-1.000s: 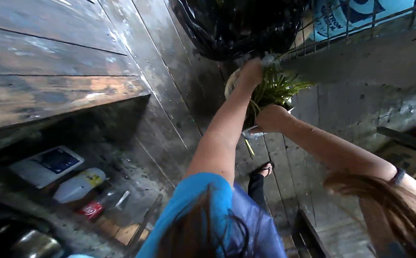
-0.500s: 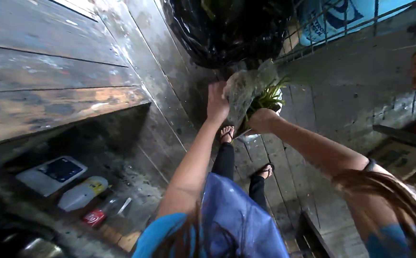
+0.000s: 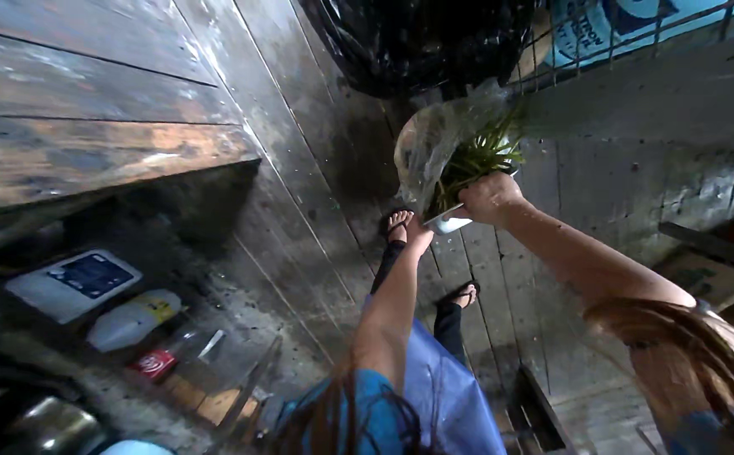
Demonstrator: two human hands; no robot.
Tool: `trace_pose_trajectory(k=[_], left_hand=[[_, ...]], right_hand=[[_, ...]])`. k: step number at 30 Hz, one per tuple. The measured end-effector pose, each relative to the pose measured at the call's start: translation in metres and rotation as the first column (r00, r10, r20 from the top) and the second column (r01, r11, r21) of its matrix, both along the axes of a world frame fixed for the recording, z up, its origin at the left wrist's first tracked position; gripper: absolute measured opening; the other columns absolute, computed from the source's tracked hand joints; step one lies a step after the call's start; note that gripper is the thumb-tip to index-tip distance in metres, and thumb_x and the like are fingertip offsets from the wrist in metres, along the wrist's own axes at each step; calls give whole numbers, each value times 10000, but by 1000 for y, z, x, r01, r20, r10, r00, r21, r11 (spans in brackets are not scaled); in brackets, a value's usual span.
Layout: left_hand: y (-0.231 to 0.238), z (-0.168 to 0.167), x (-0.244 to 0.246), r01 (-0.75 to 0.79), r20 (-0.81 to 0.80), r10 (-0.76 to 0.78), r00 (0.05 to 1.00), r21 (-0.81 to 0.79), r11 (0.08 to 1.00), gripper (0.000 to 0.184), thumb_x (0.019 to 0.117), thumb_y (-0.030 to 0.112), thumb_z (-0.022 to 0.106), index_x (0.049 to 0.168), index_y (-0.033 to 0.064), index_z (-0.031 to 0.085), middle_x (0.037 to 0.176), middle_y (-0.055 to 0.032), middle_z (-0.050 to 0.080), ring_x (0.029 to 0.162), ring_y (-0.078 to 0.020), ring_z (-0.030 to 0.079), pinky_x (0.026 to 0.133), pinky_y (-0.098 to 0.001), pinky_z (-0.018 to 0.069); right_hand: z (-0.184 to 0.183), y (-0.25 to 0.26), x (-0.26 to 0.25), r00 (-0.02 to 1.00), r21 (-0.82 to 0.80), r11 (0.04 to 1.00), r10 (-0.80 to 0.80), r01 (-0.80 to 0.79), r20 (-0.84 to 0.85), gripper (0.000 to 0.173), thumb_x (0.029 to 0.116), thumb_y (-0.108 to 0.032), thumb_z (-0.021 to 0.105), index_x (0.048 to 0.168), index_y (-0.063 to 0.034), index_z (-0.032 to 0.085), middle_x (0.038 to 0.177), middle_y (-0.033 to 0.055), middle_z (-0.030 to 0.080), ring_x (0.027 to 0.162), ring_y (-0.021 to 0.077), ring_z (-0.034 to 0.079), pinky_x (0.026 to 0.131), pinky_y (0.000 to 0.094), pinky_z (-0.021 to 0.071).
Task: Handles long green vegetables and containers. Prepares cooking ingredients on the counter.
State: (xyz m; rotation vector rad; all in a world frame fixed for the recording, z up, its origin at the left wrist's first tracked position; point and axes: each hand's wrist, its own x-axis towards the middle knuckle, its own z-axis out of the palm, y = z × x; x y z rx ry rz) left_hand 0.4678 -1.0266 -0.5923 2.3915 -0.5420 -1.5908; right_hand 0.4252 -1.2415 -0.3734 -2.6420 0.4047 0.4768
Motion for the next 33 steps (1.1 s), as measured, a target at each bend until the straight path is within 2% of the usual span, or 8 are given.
trace_pose_trajectory(k=[3,5,9,14,17,22,26,33], left_hand=[[-19,28,-6,-547,-160,549,820,56,835,578,916,120,761,1415,-19,506,1331,-199,586,1130,-227,609,940,-389,540],[-31,60,4,-711,-241,723,647,151,687,405,979,80,681,1348,-1,536,1012,-164,641,754,-181,618,664,-332,546],[-17,71,14,-503,-273,537,798,189,843,409,906,65,696,1297,10,589,973,-132,616,666,-152,509,584,-317,448],[-16,64,20,-415,-242,444,863,163,895,488,888,99,772,1325,-18,589,1257,-227,644,1145,-326,632,978,-511,521],[-18,60,15,-385,-222,407,886,135,913,419,878,83,753,1257,-44,626,1184,-233,671,1087,-316,655,940,-489,533],[-8,61,9,-337,-220,332,917,18,941,590,938,139,718,1450,-45,489,1482,-246,501,1405,-320,451,1165,-473,366],[1,44,11,-264,-195,248,949,-63,962,339,1010,142,620,1292,-46,608,1239,-270,640,1132,-362,628,959,-513,517],[1,91,40,343,-288,-291,912,149,928,363,1049,253,538,1336,50,626,1299,-226,648,1216,-396,621,1016,-615,479]], right_hand=[[-18,-19,25,880,174,985,72,13,-470,678,1009,-653,469,972,-15,695,927,227,706,968,438,693,822,632,512],[-3,-28,37,880,166,986,73,7,-469,677,996,-658,493,957,-14,699,889,223,706,937,437,699,790,617,512],[-26,-40,33,837,170,984,46,57,-545,709,980,-703,474,992,-37,719,984,224,717,1024,438,686,855,645,504],[-4,-39,56,837,191,981,78,32,-541,694,979,-684,504,995,-27,725,966,240,711,1008,451,684,836,652,503],[-2,-41,51,805,193,980,75,49,-589,681,973,-690,509,1004,-45,727,998,225,711,1047,439,673,881,654,502],[37,-31,28,964,153,987,83,-45,-252,692,947,-690,542,736,-40,648,673,162,641,709,383,685,614,569,494],[51,-21,-7,998,104,993,42,-47,42,592,876,-628,674,654,-80,634,554,90,577,566,311,643,534,512,506],[65,-6,-74,968,14,999,32,-37,249,658,926,-642,555,604,-67,560,519,85,526,494,274,589,466,422,445]])
